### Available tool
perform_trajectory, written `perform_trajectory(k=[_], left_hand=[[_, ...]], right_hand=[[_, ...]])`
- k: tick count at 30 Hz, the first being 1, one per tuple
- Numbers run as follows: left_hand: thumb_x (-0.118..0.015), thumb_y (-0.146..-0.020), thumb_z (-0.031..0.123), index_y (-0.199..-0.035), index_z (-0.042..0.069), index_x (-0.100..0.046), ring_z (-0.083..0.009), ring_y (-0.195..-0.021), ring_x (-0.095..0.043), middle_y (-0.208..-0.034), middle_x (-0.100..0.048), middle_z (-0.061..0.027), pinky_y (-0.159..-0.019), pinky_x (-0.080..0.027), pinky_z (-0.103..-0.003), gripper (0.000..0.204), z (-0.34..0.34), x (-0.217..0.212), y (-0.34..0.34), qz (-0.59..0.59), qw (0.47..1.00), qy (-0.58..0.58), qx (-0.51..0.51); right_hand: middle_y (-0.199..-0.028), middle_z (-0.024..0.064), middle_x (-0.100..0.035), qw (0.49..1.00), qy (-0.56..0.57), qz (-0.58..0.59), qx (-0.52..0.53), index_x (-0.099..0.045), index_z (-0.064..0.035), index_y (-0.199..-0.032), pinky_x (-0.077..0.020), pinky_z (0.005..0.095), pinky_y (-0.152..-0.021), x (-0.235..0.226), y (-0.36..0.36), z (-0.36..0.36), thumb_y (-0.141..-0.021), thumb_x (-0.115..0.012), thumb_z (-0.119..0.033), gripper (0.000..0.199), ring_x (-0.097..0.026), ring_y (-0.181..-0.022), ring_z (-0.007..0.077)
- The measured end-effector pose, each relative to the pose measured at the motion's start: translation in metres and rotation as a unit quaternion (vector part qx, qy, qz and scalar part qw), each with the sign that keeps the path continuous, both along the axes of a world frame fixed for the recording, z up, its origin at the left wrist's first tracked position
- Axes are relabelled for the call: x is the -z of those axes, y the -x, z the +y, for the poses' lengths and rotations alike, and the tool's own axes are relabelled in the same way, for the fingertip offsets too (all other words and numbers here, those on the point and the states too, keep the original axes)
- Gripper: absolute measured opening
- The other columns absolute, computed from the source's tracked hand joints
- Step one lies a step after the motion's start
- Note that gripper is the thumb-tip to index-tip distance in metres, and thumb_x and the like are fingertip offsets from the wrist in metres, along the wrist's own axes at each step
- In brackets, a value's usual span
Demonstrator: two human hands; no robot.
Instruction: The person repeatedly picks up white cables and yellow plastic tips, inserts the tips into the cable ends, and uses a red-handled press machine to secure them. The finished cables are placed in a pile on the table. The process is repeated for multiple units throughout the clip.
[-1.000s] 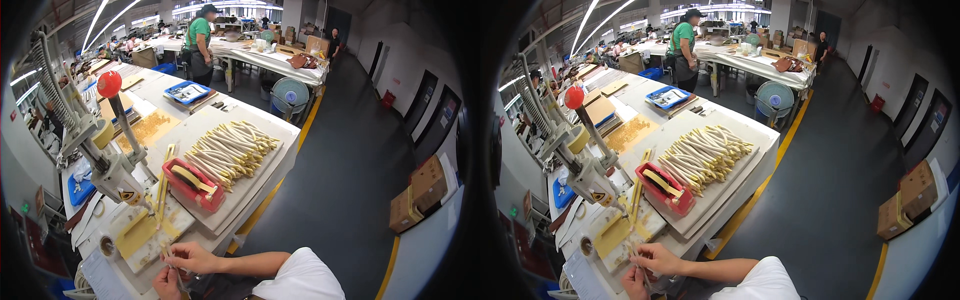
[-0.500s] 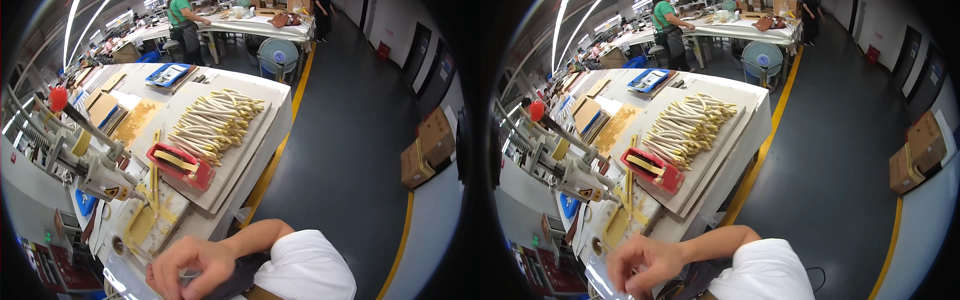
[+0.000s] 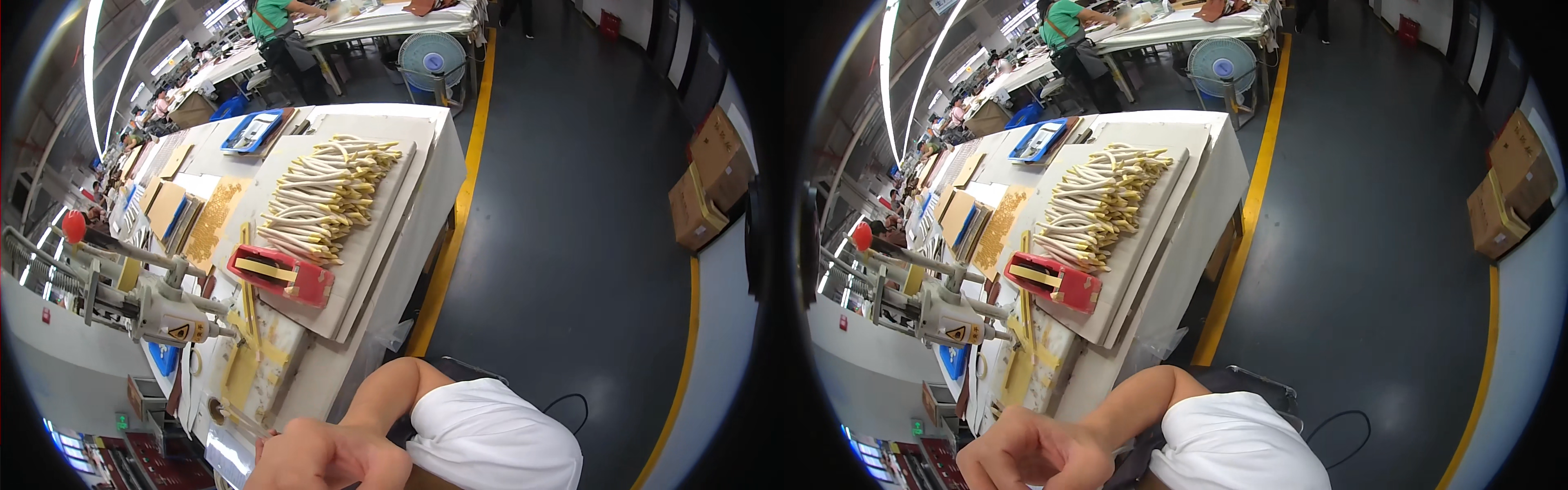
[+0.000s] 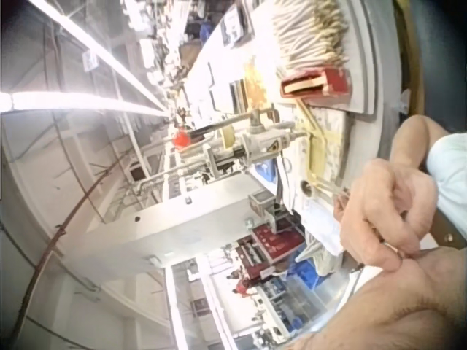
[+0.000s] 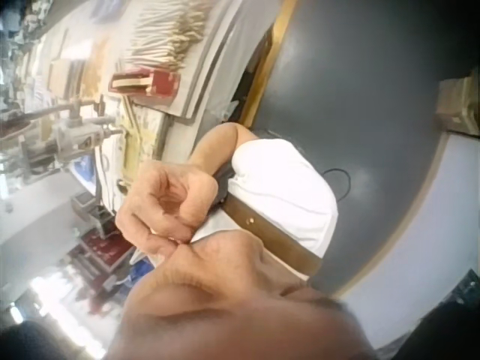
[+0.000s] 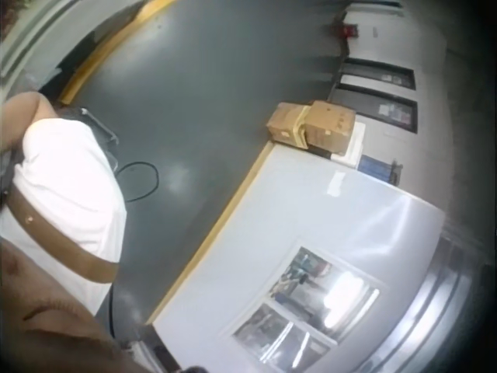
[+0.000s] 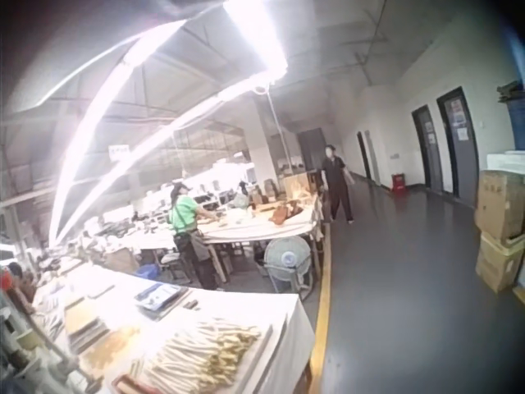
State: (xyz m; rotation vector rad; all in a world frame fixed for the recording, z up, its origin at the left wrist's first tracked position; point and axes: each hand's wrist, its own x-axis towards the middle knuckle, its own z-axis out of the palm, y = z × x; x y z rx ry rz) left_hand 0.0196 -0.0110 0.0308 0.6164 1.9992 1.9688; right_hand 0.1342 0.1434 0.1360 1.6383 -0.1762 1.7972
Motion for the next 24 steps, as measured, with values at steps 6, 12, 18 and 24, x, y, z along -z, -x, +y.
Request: perform_trajectory(k=[6,12,18,24], left_hand=[[-0.058,-0.106,0.020,-0.102,0.000,-0.063,-0.0146,-0.070,-0.058,-0.085,-0.066,-0.0075,-0.065,-0.048,-0.028,0.021,-0.001,0.001,-0.002,0.017,1.000,0.009,0.017],[-0.058,-0.106,0.020,-0.102,0.000,-0.063,-0.0148,-0.070,-0.058,-0.085,-0.066,-0.0078,-0.065,-0.048,-0.028,0.021,-0.003,0.001,-0.004,0.025,0.999,0.010,0.024],[-0.058,-0.106,0.019,-0.102,-0.001,-0.062,-0.0149,-0.070,-0.058,-0.085,-0.066,-0.0082,-0.065,-0.048,-0.028,0.021,-0.013,0.001,-0.008,0.032,0.999,0.019,0.016],[-0.058,-0.106,0.019,-0.102,-0.001,-0.062,-0.0150,-0.069,-0.058,-0.084,-0.066,-0.0085,-0.064,-0.048,-0.028,0.020,-0.018,0.000,-0.014,0.089,0.995,0.051,0.003]], right_hand=[[-0.089,0.0130,-0.067,0.998,0.054,0.008,-0.017,-0.066,-0.0046,-0.081,-0.0504,0.0318,-0.070,-0.007,-0.007,-0.012,-0.089,-0.074,-0.007,0.011,-0.064,-0.081,0.0230],[-0.087,0.0118,-0.068,0.999,0.030,-0.006,-0.011,-0.065,-0.0054,-0.079,-0.0497,0.0317,-0.069,-0.007,-0.011,-0.005,-0.087,-0.074,-0.008,0.012,-0.063,-0.077,0.0227],[-0.084,0.0117,-0.068,0.998,0.045,-0.037,-0.026,-0.066,-0.0061,-0.079,-0.0495,0.0300,-0.066,-0.006,-0.005,-0.013,-0.089,-0.071,-0.011,0.012,-0.063,-0.075,0.0224],[-0.088,0.0114,-0.067,0.949,-0.132,-0.206,0.198,-0.067,0.0004,-0.092,-0.0506,0.0317,-0.067,0.029,0.003,0.015,-0.094,-0.071,-0.014,0.015,-0.063,-0.076,0.0214]])
